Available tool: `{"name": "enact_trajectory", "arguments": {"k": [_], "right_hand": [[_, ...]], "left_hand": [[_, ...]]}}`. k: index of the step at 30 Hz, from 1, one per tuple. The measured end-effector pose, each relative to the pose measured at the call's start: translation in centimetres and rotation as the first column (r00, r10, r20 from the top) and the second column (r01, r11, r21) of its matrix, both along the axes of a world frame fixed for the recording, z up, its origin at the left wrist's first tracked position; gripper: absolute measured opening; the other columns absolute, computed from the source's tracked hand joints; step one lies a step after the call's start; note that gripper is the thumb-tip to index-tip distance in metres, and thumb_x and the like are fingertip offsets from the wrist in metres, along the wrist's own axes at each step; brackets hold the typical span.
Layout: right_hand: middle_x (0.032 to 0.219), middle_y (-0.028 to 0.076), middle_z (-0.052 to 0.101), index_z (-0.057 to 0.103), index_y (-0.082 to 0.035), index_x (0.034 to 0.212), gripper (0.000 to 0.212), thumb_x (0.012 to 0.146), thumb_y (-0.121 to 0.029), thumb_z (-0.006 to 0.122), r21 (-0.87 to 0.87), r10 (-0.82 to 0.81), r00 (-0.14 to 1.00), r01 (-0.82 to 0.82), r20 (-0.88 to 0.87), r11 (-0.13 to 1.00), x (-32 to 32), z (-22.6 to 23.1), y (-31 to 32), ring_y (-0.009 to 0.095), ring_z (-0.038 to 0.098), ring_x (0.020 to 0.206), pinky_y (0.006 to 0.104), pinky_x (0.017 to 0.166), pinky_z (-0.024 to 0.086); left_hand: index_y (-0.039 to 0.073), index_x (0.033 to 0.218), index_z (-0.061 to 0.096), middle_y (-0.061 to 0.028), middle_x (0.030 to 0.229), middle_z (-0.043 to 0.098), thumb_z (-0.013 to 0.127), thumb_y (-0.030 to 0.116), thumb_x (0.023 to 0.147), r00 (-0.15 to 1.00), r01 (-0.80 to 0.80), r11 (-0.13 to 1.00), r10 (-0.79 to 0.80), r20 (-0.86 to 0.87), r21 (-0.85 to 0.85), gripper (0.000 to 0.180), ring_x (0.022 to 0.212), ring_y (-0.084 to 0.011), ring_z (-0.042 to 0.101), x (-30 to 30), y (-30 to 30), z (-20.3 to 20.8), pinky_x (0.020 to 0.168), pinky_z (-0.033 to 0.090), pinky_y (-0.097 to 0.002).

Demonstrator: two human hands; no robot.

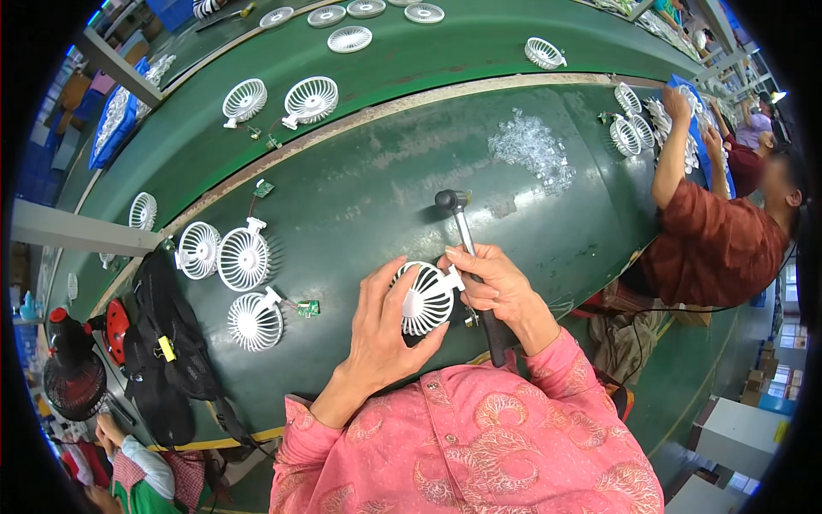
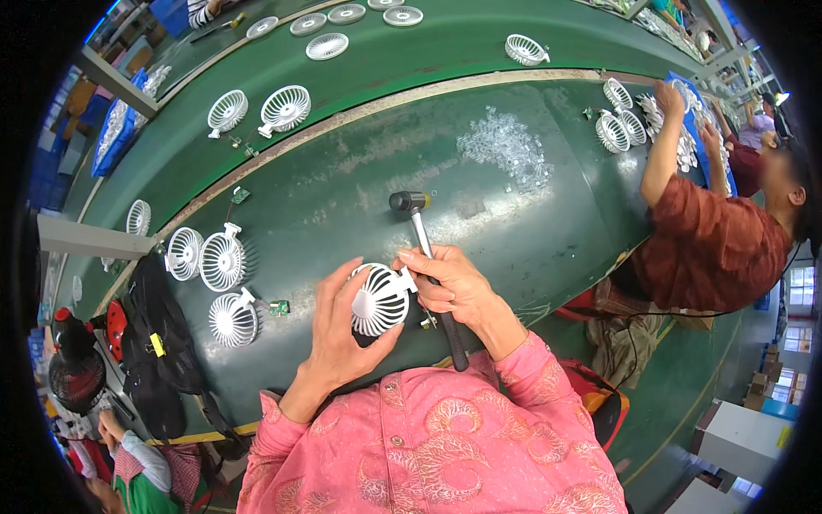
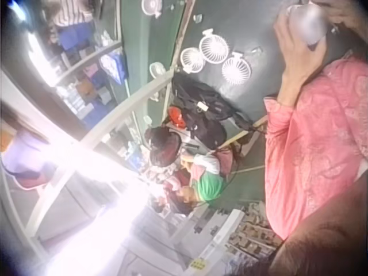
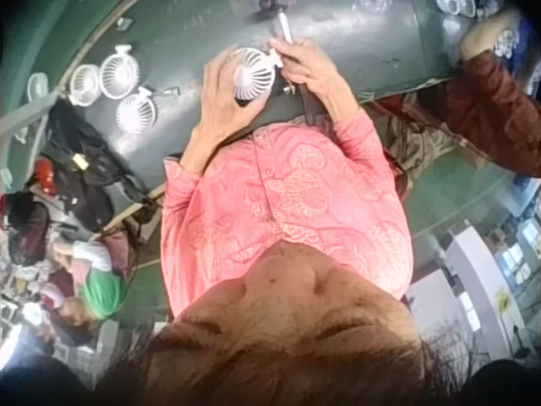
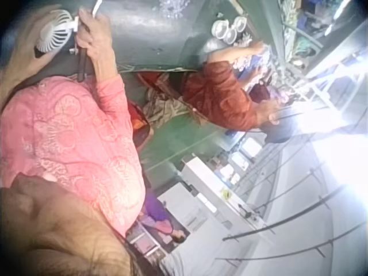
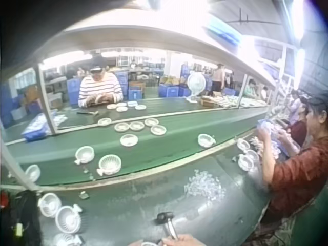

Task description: The person assembles portable fan covers on an assembly line by fitting small components into plastic fan grilles and tapping them into place with a small mallet.

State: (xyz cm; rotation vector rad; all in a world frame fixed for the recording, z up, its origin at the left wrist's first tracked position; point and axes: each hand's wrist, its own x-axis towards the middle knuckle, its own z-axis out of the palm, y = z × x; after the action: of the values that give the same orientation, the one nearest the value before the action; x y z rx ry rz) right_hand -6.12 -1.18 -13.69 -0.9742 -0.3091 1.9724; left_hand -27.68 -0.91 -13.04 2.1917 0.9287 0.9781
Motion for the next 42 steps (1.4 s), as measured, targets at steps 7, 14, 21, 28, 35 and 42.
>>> {"name": "enact_trajectory", "arguments": {"k": [7, 14, 21, 28, 35, 42], "right_hand": [[0.060, 0.000, 0.056, 0.065, 0.003, 0.095, 0.022, 0.098, -0.019, 0.060, -0.050, -0.073, 0.996, 0.076, 0.057, 0.996, -0.7, 0.2, -0.2, 0.001, 0.030, 0.033, 0.0202, 0.030, 0.024], [0.056, -0.003, 0.050, 0.065, 0.004, 0.096, 0.020, 0.097, -0.016, 0.061, 0.036, -0.173, 0.980, 0.170, 0.097, 0.985, -0.9, -0.2, -0.5, 0.001, 0.029, 0.034, 0.0201, 0.031, 0.024], [0.055, -0.004, 0.047, 0.066, 0.003, 0.095, 0.020, 0.097, -0.016, 0.062, 0.072, -0.222, 0.956, 0.212, 0.191, 0.975, -1.3, 0.6, -0.8, 0.002, 0.030, 0.035, 0.0208, 0.032, 0.023], [0.056, -0.005, 0.049, 0.067, 0.002, 0.096, 0.022, 0.096, -0.019, 0.064, 0.058, -0.136, 0.972, 0.127, 0.193, 0.990, -1.3, 0.4, -1.0, 0.002, 0.034, 0.037, 0.0213, 0.034, 0.023], [0.062, -0.005, 0.053, 0.069, 0.003, 0.106, 0.022, 0.092, -0.014, 0.070, 0.203, -0.174, 0.868, 0.086, 0.465, 0.975, -2.5, 2.1, -1.7, 0.001, 0.041, 0.045, 0.0206, 0.039, 0.029], [0.064, -0.005, 0.055, 0.070, 0.003, 0.102, 0.023, 0.088, -0.015, 0.074, 0.229, -0.220, 0.839, 0.118, 0.498, 0.966, -2.1, 2.4, -1.7, 0.001, 0.044, 0.051, 0.0214, 0.043, 0.031]], "left_hand": [[0.000, 0.135, 0.043, -0.0239, 0.134, 0.044, 0.081, 0.016, 0.071, 1.000, -0.005, 0.999, 0.005, 0.002, -0.039, 0.076, 0.115, -0.0424, 0.050, 0.1, 0.0, -0.3, 0.095, 0.046, -0.0492], [0.000, 0.134, 0.044, -0.0233, 0.134, 0.045, 0.081, 0.016, 0.071, 1.000, -0.008, 0.998, 0.007, -0.008, -0.069, 0.075, 0.114, -0.0420, 0.050, 0.6, 0.0, -0.3, 0.094, 0.046, -0.0484], [0.000, 0.134, 0.045, -0.0217, 0.134, 0.045, 0.081, 0.017, 0.070, 1.000, -0.018, 0.996, 0.016, -0.022, -0.088, 0.076, 0.114, -0.0408, 0.050, 0.7, 0.0, -0.4, 0.093, 0.046, -0.0474], [0.001, 0.135, 0.046, -0.0217, 0.133, 0.046, 0.082, 0.017, 0.069, 1.000, -0.024, 0.997, 0.024, -0.008, -0.070, 0.076, 0.113, -0.0404, 0.051, 0.6, 0.1, -0.8, 0.093, 0.047, -0.0467], [0.001, 0.134, 0.046, -0.0217, 0.132, 0.047, 0.082, 0.017, 0.068, 0.999, -0.035, 0.996, 0.035, -0.005, -0.078, 0.077, 0.113, -0.0407, 0.052, 0.4, 0.5, -0.1, 0.091, 0.048, -0.0469], [0.002, 0.132, 0.048, -0.0219, 0.132, 0.047, 0.084, 0.017, 0.067, 0.995, -0.067, 0.998, 0.067, -0.071, 0.006, 0.076, 0.111, -0.0412, 0.052, 0.3, 0.7, 0.9, 0.091, 0.047, -0.0475]]}}
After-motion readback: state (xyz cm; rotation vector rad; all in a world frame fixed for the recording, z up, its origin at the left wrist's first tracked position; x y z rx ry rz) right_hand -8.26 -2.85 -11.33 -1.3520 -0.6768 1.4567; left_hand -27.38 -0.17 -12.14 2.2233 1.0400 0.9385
